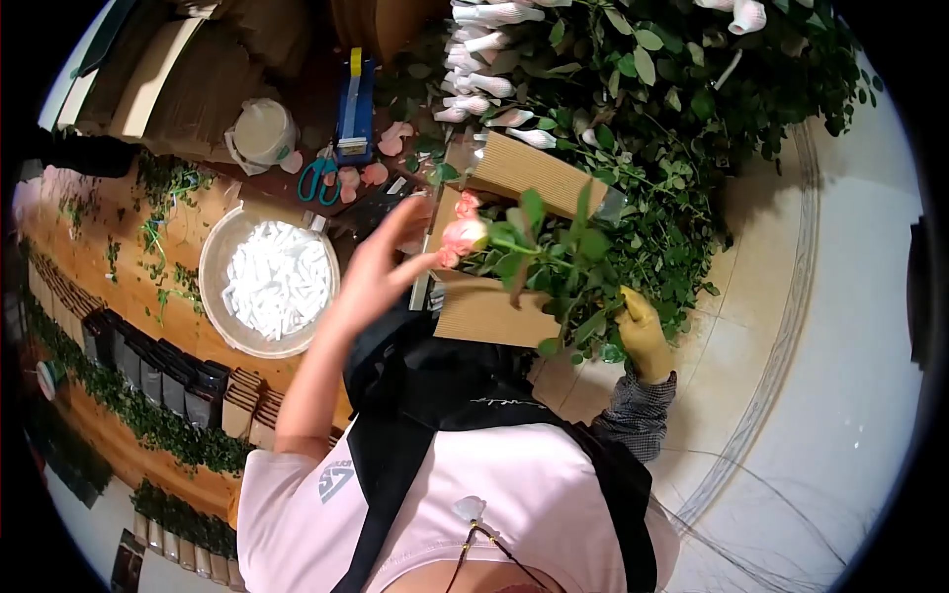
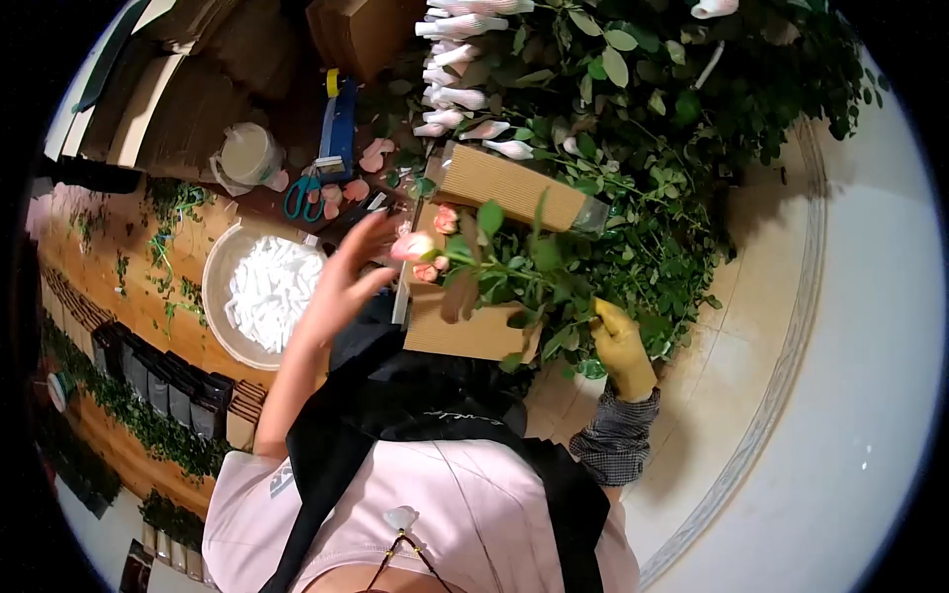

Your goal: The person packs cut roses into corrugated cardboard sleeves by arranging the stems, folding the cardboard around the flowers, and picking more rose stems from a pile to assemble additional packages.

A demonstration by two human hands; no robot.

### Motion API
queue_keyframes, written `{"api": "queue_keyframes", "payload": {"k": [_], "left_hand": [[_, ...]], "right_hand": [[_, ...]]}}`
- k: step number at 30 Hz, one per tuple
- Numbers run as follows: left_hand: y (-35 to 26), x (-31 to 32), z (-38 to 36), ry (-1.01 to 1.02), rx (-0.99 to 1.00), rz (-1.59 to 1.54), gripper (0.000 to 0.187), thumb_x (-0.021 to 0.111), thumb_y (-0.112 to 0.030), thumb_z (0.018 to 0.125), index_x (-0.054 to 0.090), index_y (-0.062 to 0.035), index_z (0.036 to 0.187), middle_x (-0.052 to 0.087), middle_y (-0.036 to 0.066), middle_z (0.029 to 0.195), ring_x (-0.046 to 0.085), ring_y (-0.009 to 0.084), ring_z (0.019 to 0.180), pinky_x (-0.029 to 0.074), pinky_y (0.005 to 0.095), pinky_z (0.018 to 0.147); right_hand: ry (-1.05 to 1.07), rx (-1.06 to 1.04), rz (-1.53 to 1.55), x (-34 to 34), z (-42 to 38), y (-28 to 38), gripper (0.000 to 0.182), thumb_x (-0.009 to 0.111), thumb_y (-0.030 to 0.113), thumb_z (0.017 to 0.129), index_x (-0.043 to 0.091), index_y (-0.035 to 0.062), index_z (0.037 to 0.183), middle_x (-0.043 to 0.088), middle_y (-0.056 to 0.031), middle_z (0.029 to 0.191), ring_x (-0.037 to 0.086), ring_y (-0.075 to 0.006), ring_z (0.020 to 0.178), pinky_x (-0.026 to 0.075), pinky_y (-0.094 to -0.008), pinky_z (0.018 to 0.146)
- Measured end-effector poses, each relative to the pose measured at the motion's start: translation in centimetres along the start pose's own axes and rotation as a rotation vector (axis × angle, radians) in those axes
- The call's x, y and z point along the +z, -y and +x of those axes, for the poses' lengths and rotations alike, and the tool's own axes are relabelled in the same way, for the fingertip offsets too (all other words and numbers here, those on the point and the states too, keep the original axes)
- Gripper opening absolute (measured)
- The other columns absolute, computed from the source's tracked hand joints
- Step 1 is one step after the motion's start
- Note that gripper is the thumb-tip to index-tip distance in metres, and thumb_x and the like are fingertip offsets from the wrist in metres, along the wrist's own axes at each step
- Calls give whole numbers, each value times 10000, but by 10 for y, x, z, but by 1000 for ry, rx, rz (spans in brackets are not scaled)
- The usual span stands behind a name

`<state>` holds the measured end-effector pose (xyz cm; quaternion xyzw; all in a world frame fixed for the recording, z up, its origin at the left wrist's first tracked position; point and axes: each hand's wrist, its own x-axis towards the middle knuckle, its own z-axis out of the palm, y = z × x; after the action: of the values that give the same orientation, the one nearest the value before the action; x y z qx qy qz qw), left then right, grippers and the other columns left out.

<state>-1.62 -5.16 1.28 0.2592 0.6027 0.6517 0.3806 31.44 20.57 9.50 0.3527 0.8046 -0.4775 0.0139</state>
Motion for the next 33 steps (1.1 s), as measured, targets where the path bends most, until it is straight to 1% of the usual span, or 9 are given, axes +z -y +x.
{"api": "queue_keyframes", "payload": {"k": [4, 8, 9, 12, 20, 21, 24, 29, 33], "left_hand": [[-25, 59, 9, 2, 57, -545, 418, 611, 79, 866, 567, 23, 1278, 667, 127, 1180, 634, 181, 1084, 517, 321, 941], [-21, 69, 15, -75, 114, -282, 257, 661, 50, 881, 624, 28, 1135, 711, 113, 1058, 667, 121, 944, 559, 271, 810], [-23, 67, 16, -30, 22, -332, 246, 656, 25, 898, 614, 24, 1140, 711, 122, 1064, 662, 135, 979, 555, 283, 833], [-14, 63, 32, 21, -116, -583, 348, 697, -31, 892, 601, 6, 1225, 704, 84, 1091, 643, 105, 994, 523, 271, 891], [99, 3, 42, 98, -238, 352, 354, 780, -245, 845, 680, 18, 1061, 704, 103, 899, 678, 157, 834, 539, 305, 734], [103, 6, 43, 187, -260, 414, 348, 783, -288, 825, 702, -3, 1008, 706, 117, 906, 688, 205, 833, 536, 327, 722], [119, 18, 46, 407, -224, 715, 384, 764, -421, 786, 721, -47, 863, 685, 126, 808, 679, 315, 774, 532, 395, 681], [116, 25, 50, 448, -112, 930, 300, 744, -388, 792, 719, -91, 827, 682, 127, 847, 677, 310, 821, 539, 422, 684], [108, 29, 58, 455, -1, 905, 271, 734, -371, 797, 729, -109, 867, 688, 97, 866, 676, 302, 818, 540, 419, 686]], "right_hand": [[-10, 214, -133, 9, 2, -4, 368, 500, 36, 974, 535, -46, 1331, 612, -118, 1263, 585, -198, 1129, 460, -314, 978], [77, 231, -559, 14, 14, 21, 358, 553, 33, 934, 572, -22, 1287, 627, -179, 1250, 618, -244, 1113, 490, -314, 923], [-97, -47, -574, 18, 9, 2, 306, 597, 38, 906, 624, -8, 1207, 652, -190, 1188, 647, -270, 1053, 509, -327, 887], [-377, -31, -345, 20, 9, -11, 276, 616, 18, 873, 656, -7, 1145, 679, -184, 1116, 664, -286, 998, 523, -344, 870], [-199, 48, -379, -2, 16, -61, 271, 690, -10, 781, 693, 1, 1052, 696, -182, 1069, 670, -340, 984, 536, -384, 878], [-407, 47, -518, 21, 21, -109, 313, 702, -1, 768, 686, 17, 1080, 685, -202, 1040, 662, -361, 964, 534, -409, 869], [-76, 51, -840, 55, 54, -150, 378, 712, 140, 802, 659, 71, 1170, 675, -194, 1076, 642, -345, 992, 527, -422, 860], [240, 377, -1085, 26, 79, -20, 595, 726, 289, 853, 514, 81, 1368, 681, -167, 1108, 646, -315, 1012, 517, -399, 886], [2, -365, -278, 55, 117, 71, 442, 701, 159, 862, 596, 118, 1288, 706, -146, 909, 677, -293, 776, 549, -385, 690]]}}
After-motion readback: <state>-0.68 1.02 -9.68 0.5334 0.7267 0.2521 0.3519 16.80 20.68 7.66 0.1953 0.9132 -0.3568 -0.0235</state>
